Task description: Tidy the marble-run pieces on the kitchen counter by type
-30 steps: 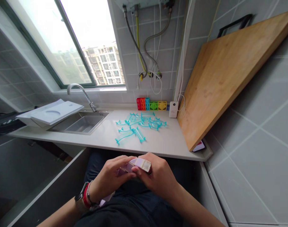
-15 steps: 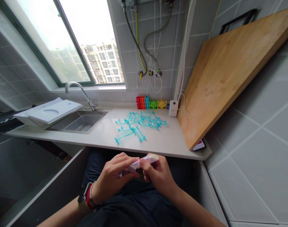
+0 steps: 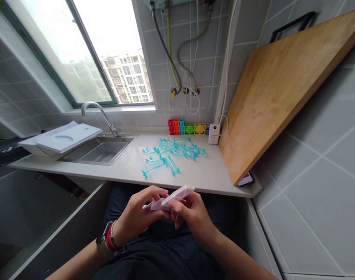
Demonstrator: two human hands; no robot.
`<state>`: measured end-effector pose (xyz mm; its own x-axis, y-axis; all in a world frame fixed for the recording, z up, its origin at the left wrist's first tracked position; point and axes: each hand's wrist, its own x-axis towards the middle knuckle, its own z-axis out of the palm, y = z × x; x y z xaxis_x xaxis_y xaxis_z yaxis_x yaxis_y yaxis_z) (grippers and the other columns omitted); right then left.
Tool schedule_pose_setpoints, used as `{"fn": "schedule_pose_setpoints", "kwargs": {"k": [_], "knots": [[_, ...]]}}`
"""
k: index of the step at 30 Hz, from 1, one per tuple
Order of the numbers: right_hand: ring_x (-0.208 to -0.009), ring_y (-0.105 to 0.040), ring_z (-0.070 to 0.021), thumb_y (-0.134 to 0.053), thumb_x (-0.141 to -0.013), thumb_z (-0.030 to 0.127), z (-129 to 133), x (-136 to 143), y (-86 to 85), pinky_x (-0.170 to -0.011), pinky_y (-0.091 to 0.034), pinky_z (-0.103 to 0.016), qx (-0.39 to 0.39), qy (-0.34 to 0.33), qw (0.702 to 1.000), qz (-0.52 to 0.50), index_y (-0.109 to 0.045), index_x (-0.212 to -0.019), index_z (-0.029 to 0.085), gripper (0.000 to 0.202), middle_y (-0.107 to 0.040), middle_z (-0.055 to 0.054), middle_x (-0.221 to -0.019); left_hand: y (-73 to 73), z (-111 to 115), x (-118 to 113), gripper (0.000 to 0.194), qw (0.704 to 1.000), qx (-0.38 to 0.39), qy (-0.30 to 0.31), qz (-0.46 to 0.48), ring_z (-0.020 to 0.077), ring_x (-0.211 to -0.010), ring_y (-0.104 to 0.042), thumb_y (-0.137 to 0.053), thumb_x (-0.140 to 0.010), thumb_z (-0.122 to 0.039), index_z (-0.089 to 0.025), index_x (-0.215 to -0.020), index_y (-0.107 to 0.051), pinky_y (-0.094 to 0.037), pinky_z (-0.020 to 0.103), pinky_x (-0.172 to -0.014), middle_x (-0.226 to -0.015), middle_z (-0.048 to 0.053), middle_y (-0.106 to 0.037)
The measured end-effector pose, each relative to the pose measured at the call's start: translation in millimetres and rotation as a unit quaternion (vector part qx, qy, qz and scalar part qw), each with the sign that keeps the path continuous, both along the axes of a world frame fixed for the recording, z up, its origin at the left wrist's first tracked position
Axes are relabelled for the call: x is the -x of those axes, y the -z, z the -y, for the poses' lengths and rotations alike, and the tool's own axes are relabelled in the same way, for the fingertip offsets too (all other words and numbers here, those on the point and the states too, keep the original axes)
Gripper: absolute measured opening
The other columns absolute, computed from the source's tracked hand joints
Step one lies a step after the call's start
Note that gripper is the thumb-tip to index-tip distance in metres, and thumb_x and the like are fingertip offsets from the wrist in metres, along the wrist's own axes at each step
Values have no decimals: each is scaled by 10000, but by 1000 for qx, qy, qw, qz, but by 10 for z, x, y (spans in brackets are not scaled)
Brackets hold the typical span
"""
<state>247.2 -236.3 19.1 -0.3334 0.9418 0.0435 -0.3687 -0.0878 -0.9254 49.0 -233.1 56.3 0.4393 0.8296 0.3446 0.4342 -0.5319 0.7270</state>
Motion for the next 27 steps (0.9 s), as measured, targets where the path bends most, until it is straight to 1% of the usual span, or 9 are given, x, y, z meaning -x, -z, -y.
{"fn": "schedule_pose_setpoints", "kwargs": {"k": [3, 5, 9, 14, 16, 19, 22, 25, 27], "knots": [[-492, -545, -108, -735, -841, 362, -5, -27, -31, -426, -466, -205, -23, -22, 999, 31, -686, -795, 152, 221, -622, 11, -605, -93, 4, -5, 214, 992, 93, 60, -62, 115, -695, -614, -719, -899, -291, -179, -1081, -725, -482, 204, -646, -852, 4, -733], [-457, -505, -100, -721, -826, 331, 7, -40, -71, -419, -427, -211, -50, -9, 996, 79, -639, -758, 171, 192, -575, 37, -567, -114, 14, -8, 172, 990, 89, 61, -87, 99, -656, -584, -687, -908, -254, -185, -1060, -727, -456, 197, -632, -803, -16, -718], [-472, -453, -102, -732, -783, 276, 50, -35, -118, -436, -362, -225, -149, 116, 960, 206, -537, -686, 212, 227, -498, 63, -549, -45, 30, -19, 133, 992, 5, -8, -126, 115, -678, -643, -681, -898, -250, -211, -1018, -724, -471, 209, -657, -821, -12, -741], [-530, -526, -126, -714, -817, 241, 71, 12, -72, -521, -423, -263, -310, 229, 865, 321, -577, -701, 207, 183, -561, 20, -640, 70, 50, -35, 188, 967, -135, -108, -189, 191, -749, -724, -711, -863, -239, -229, -1051, -713, -528, 278, -692, -880, 17, -778], [-540, -540, -129, -703, -832, 225, 69, 26, -54, -537, -441, -270, -341, 249, 843, 332, -591, -712, 207, 165, -570, 10, -664, 100, 55, -39, 190, 957, -165, -125, -202, 203, -735, -726, -697, -880, -246, -229, -1070, -706, -546, 304, -697, -866, 23, -775], [-566, -577, -134, -725, -845, 254, 57, 29, -46, -537, -486, -260, -309, 211, 876, 303, -644, -833, 202, 97, -628, -10, -742, 122, 53, -46, 239, 957, -176, -126, -196, 211, -780, -734, -690, -892, -253, -218, -1128, -687, -574, 323, -740, -921, 41, -781], [-663, -647, -161, -720, -873, 289, 34, 7, -53, -558, -531, -255, -278, 155, 904, 286, -700, -959, 205, 122, -689, -43, -845, 100, 52, -59, 313, 965, -154, -114, -177, 218, -853, -737, -700, -881, -231, -216, -1192, -673, -589, 329, -793, -997, 57, -781], [-762, -691, -189, -674, -915, 288, 0, -48, -73, -559, -547, -251, -264, 137, 914, 277, -723, -988, 221, 111, -713, -62, -910, 30, 55, -57, 428, 987, -75, -72, -121, 226, -977, -725, -730, -875, -271, -213, -1289, -638, -584, 332, -876, -1142, 80, -760], [-795, -703, -200, -673, -920, 285, -28, -98, -92, -574, -559, -258, -277, 130, 911, 277, -721, -1003, 230, 111, -721, -67, -946, -20, 53, -37, 415, 997, 2, -23, -78, 203, -975, -721, -692, -922, -302, -217, -1323, -632, -581, 302, -862, -1161, 72, -756]]}}
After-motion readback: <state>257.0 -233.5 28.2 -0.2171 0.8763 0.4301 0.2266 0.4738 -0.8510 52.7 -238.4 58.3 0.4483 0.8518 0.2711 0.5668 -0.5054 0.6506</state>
